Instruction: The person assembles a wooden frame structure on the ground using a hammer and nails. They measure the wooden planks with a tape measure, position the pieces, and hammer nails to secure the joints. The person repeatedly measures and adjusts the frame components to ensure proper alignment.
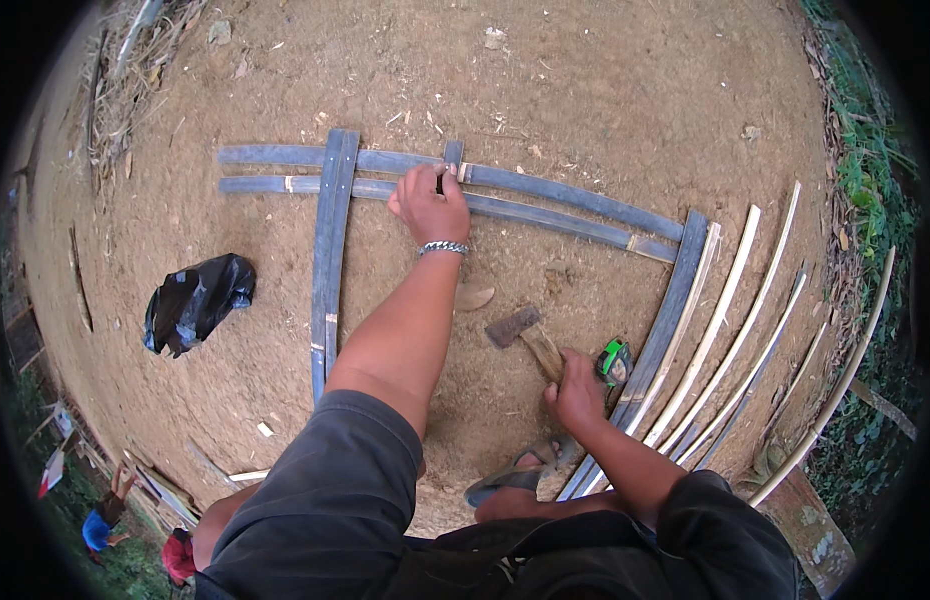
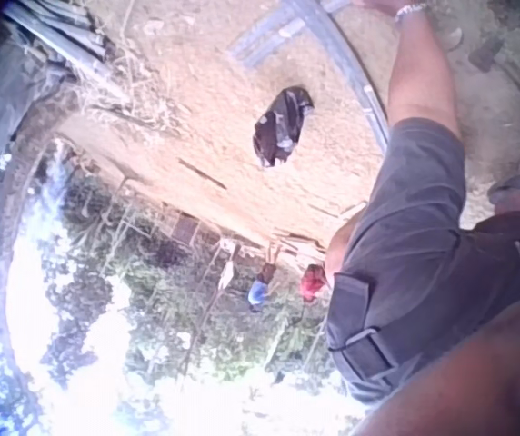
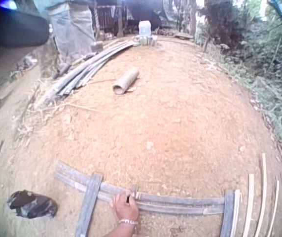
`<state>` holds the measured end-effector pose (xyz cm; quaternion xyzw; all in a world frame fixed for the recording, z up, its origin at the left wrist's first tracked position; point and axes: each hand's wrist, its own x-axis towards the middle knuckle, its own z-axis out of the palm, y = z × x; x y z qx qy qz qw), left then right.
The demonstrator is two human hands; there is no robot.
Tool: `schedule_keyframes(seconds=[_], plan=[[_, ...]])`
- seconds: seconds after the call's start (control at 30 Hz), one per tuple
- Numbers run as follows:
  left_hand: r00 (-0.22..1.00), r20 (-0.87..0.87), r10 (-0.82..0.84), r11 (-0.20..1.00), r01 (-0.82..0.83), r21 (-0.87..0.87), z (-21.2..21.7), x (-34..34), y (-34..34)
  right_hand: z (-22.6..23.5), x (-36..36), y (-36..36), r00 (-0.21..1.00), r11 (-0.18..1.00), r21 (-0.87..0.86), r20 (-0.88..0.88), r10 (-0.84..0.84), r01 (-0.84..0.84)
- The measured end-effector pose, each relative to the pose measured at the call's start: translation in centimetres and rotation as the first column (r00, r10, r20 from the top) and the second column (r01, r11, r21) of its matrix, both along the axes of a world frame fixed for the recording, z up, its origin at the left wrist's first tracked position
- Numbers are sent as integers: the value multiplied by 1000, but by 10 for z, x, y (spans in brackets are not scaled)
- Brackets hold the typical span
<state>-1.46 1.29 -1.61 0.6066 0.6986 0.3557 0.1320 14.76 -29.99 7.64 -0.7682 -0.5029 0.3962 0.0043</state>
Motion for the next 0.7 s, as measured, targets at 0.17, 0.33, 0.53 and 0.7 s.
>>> schedule_keyframes(seconds=[0.17,0.33,0.53,0.7], plan=[[1000,-3,8,1000,-7,25,-3,0,0,12,-2,4,995,989,-133,-61,-74,66],[1000,10,-9,1000,9,19,2,1,0,12,-3,0,926,978,-94,-316,-206,185],[1000,6,-7,999,7,48,2,-1,0,11,-14,11,850,970,-101,-468,-242,220],[1000,19,-13,1000,13,14,3,3,-1,4,-14,-2,835,952,-170,-458,-305,254]])
